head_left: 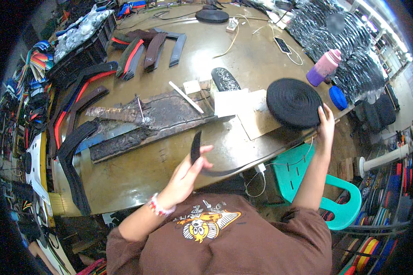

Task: The person repeatedly places a black strap onto a wooden jig, aligns it, and presses it down. They then remove the strap and repeat the same placement and pressing cycle multiple times. The workspace contains other straps and tools, but the person only handles the black strap and the jig.

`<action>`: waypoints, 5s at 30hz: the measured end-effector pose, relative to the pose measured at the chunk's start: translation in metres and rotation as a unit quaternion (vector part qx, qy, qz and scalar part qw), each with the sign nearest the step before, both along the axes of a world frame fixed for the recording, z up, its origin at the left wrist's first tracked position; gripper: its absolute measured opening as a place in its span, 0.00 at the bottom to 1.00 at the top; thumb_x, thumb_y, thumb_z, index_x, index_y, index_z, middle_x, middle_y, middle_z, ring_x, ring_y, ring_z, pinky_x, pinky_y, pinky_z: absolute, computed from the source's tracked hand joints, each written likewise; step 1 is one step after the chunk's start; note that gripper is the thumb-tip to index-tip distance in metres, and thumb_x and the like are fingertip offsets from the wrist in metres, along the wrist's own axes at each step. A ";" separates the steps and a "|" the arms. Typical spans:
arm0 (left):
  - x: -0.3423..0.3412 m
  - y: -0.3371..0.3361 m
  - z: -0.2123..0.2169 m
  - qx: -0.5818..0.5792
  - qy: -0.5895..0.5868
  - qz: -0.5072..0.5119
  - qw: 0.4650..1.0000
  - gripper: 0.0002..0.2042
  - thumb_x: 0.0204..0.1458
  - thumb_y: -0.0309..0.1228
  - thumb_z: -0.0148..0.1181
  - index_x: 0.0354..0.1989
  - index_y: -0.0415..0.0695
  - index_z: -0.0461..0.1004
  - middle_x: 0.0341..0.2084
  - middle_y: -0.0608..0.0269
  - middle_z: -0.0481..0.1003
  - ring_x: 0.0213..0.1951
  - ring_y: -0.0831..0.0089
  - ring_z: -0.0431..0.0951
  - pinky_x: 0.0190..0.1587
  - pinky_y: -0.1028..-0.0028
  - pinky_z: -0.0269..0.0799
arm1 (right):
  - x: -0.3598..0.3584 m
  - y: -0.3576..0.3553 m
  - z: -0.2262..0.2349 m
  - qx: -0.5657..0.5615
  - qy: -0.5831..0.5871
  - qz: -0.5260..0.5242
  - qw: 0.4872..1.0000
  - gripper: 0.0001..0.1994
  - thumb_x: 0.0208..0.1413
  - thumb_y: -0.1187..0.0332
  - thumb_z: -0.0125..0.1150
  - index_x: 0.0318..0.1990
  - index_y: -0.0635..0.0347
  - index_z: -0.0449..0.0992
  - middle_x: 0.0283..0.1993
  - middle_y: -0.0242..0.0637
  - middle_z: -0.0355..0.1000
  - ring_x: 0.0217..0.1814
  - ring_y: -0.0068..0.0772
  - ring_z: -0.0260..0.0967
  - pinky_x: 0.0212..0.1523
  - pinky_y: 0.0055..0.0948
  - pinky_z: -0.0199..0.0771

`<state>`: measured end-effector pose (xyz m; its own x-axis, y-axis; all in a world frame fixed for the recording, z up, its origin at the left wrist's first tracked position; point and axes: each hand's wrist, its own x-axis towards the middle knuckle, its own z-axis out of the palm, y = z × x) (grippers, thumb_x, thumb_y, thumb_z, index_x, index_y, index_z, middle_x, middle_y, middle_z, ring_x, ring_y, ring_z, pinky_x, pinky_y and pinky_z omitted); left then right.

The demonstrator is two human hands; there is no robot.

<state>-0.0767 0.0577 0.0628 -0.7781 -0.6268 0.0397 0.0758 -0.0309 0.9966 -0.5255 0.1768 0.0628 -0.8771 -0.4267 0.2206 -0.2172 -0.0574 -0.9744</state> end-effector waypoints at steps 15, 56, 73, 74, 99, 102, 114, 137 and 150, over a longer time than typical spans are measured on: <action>-0.105 -0.128 0.085 0.005 0.224 0.089 0.970 0.41 0.55 0.39 0.57 0.69 0.41 0.35 0.67 0.53 0.46 0.67 0.66 0.49 0.66 0.65 0.48 | 0.104 -0.083 -0.048 0.025 0.390 -0.138 0.910 0.30 0.50 0.68 0.62 0.61 0.62 0.59 0.67 0.49 0.48 0.70 0.48 0.44 0.67 0.45 0.43; 0.106 0.001 0.080 -0.579 -0.155 0.261 0.757 0.35 0.32 0.26 0.72 0.53 0.40 0.62 0.41 0.52 0.70 0.42 0.56 0.73 0.47 0.63 0.68 | 0.333 -0.067 0.102 0.012 0.630 0.286 0.722 0.31 0.48 0.66 0.51 0.63 0.59 0.60 0.28 0.28 0.64 0.32 0.26 0.66 0.48 0.33 0.68; -0.034 -0.095 -0.085 0.403 0.063 -0.495 0.767 0.37 0.49 0.62 0.49 0.52 0.37 0.63 0.37 0.53 0.74 0.40 0.61 0.78 0.44 0.64 0.75 | 0.260 -0.055 0.024 0.242 0.524 0.354 0.735 0.26 0.43 0.67 0.65 0.53 0.56 0.64 0.50 0.40 0.64 0.58 0.41 0.62 0.62 0.57 0.52; -0.033 -0.096 -0.086 0.406 0.065 -0.486 0.771 0.37 0.48 0.63 0.49 0.51 0.37 0.64 0.35 0.55 0.75 0.38 0.63 0.79 0.42 0.65 0.76 | 0.260 -0.059 0.022 0.254 0.527 0.366 0.724 0.27 0.45 0.69 0.63 0.55 0.55 0.63 0.54 0.40 0.63 0.61 0.41 0.61 0.62 0.56 0.52; -0.033 -0.086 -0.053 0.260 -0.002 -0.373 0.891 0.28 0.46 0.53 0.63 0.41 0.39 0.67 0.24 0.64 0.73 0.27 0.73 0.77 0.33 0.74 0.75 | 0.269 -0.075 0.023 0.319 0.475 0.319 0.756 0.21 0.45 0.65 0.60 0.47 0.61 0.65 0.35 0.40 0.69 0.42 0.45 0.70 0.48 0.48 0.65; -0.030 -0.086 -0.052 0.244 -0.059 -0.351 0.902 0.23 0.51 0.47 0.62 0.42 0.38 0.69 0.26 0.63 0.73 0.27 0.75 0.76 0.31 0.75 0.73 | 0.276 -0.073 0.033 0.317 0.536 0.377 0.685 0.25 0.46 0.67 0.59 0.55 0.51 0.63 0.35 0.42 0.66 0.39 0.44 0.70 0.38 0.39 0.67; -0.009 -0.084 -0.022 0.114 -0.098 -0.378 0.914 0.12 0.56 0.31 0.57 0.45 0.40 0.67 0.24 0.70 0.70 0.24 0.81 0.72 0.28 0.80 0.69 | 0.260 -0.070 0.063 0.365 0.577 0.391 0.617 0.19 0.48 0.71 0.54 0.50 0.50 0.65 0.32 0.45 0.62 0.33 0.45 0.72 0.33 0.39 0.72; 0.057 -0.041 0.018 -0.376 -0.086 -0.061 0.921 0.17 0.48 0.29 0.63 0.44 0.35 0.69 0.35 0.55 0.73 0.36 0.66 0.75 0.37 0.73 0.71 | 0.309 -0.066 0.061 0.284 0.507 0.482 0.655 0.27 0.51 0.72 0.50 0.61 0.53 0.54 0.32 0.50 0.66 0.28 0.52 0.73 0.26 0.42 0.74; 0.118 -0.075 -0.035 0.028 -0.233 0.164 0.958 0.10 0.52 0.30 0.63 0.37 0.37 0.74 0.29 0.68 0.75 0.31 0.83 0.74 0.36 0.82 0.70 | 0.241 -0.083 0.016 0.526 0.482 0.452 0.536 0.22 0.48 0.75 0.53 0.54 0.59 0.64 0.37 0.50 0.71 0.39 0.50 0.73 0.38 0.40 0.75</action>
<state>0.0412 -0.0174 0.0275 -0.4650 -0.8313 -0.3046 -0.3618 -0.1356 0.9223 -0.2842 0.0935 0.0790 0.0975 -0.9138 -0.3942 -0.9952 -0.0924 -0.0319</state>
